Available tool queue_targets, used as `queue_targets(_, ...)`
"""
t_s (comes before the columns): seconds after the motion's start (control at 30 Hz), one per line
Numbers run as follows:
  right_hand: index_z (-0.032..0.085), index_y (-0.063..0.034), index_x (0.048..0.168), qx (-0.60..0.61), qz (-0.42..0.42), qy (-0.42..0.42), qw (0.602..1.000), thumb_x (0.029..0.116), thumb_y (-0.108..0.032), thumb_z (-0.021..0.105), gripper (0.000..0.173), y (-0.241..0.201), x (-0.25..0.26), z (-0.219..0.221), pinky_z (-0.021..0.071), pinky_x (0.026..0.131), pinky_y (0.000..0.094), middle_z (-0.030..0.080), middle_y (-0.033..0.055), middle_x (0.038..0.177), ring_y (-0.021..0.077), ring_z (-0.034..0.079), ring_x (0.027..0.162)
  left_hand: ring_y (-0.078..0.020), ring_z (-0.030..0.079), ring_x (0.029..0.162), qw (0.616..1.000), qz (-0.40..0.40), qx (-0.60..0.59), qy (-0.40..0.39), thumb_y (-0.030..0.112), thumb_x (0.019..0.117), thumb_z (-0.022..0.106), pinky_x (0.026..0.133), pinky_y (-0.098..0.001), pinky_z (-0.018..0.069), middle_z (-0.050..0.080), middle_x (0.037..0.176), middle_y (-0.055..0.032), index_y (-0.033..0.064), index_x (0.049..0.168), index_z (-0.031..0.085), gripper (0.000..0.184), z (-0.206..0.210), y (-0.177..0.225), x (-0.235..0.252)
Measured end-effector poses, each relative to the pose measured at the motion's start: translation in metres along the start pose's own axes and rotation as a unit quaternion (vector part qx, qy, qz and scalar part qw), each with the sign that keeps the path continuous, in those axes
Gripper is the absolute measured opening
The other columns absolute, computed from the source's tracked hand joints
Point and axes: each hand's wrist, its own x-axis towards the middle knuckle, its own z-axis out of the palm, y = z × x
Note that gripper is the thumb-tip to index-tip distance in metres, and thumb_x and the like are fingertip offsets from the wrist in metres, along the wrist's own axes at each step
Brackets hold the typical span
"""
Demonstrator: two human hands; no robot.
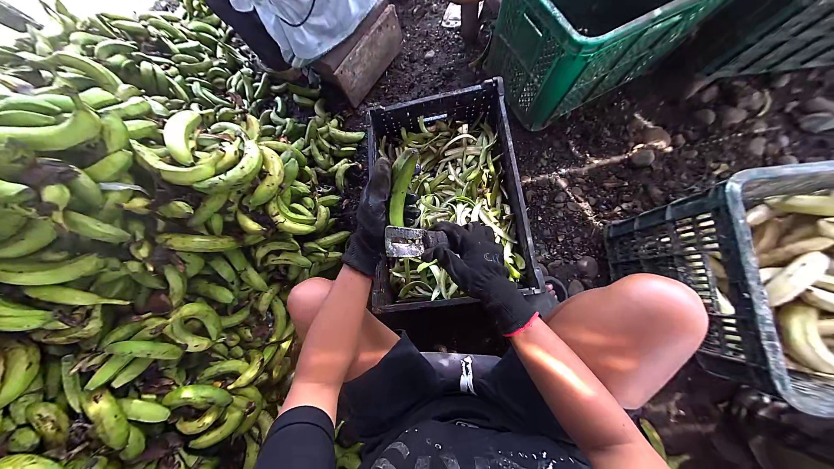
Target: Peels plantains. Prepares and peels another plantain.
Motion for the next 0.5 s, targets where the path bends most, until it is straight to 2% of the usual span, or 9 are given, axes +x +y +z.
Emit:
queue_targets(0.1, 0.066, -0.0287, 0.135, 0.023, 0.026, -0.032, 0.999, 0.1001, -0.058, 0.05, 0.048, -0.007, 0.003, -0.002, 0.0457, 0.087, 0.0681, 0.065, 0.0172, 0.12, 0.0426, 0.058, 0.115, -0.0109, 0.065, 0.062, 1.0, 0.002, 0.003, 0.009, 0.05, 0.1086, 0.028, 0.053, -0.0264, 0.0581, 0.066, 0.079, -0.0017, 0.0139, 0.125, 0.056, 0.048, -0.001, -0.001, -0.006)
queue_targets(0.23, 0.067, -0.0319, 0.132, 0.046, 0.025, -0.052, 0.997, 0.096, -0.067, 0.048, 0.054, -0.007, 0.018, -0.002, 0.0455, 0.084, 0.0688, 0.066, 0.0147, 0.117, 0.0406, 0.058, 0.114, -0.0116, 0.065, 0.062, 0.999, -0.005, -0.004, 0.045, 0.056, 0.1074, 0.028, 0.054, -0.0282, 0.0577, 0.065, 0.078, -0.0023, 0.0144, 0.123, 0.058, 0.054, -0.003, -0.001, -0.007)
queue_targets(0.3, 0.069, -0.0329, 0.13, 0.049, 0.04, -0.048, 0.997, 0.0944, -0.065, 0.051, 0.051, -0.008, 0.032, 0.0, 0.0456, 0.088, 0.0678, 0.068, 0.0123, 0.117, 0.0382, 0.059, 0.117, -0.0121, 0.065, 0.064, 0.998, 0.013, 0.02, 0.061, 0.055, 0.1077, 0.027, 0.056, -0.0304, 0.0579, 0.067, 0.08, -0.0028, 0.0133, 0.119, 0.059, 0.054, -0.004, -0.003, -0.008)
queue_targets(0.37, 0.071, -0.0292, 0.125, 0.051, 0.047, 0.0, 0.998, 0.0931, -0.064, 0.055, 0.05, -0.008, 0.045, 0.006, 0.0466, 0.087, 0.0676, 0.07, 0.0127, 0.114, 0.0373, 0.062, 0.113, -0.0121, 0.065, 0.074, 0.998, 0.016, 0.028, 0.047, 0.052, 0.1089, 0.022, 0.064, -0.0313, 0.0583, 0.067, 0.09, -0.0034, 0.0124, 0.126, 0.057, 0.056, -0.004, -0.008, -0.01)
queue_targets(0.43, 0.07, -0.0259, 0.128, 0.044, 0.073, 0.047, 0.995, 0.0932, -0.065, 0.056, 0.054, -0.008, 0.061, 0.01, 0.0453, 0.088, 0.0699, 0.068, 0.0177, 0.119, 0.0416, 0.06, 0.116, -0.0123, 0.063, 0.066, 0.996, -0.019, 0.017, 0.08, 0.051, 0.1095, 0.016, 0.055, -0.0292, 0.0558, 0.066, 0.081, -0.0032, 0.0119, 0.117, 0.059, 0.059, 0.004, -0.01, -0.014)
queue_targets(0.5, 0.069, -0.0222, 0.128, 0.053, 0.104, 0.084, 0.99, 0.0988, -0.061, 0.051, 0.051, -0.006, 0.081, 0.004, 0.0454, 0.091, 0.0708, 0.07, 0.0176, 0.118, 0.041, 0.062, 0.117, -0.0135, 0.061, 0.06, 0.992, -0.072, 0.039, 0.091, 0.051, 0.1096, 0.014, 0.052, -0.031, 0.0549, 0.062, 0.076, -0.0032, 0.0118, 0.118, 0.057, 0.059, 0.007, -0.009, -0.023)
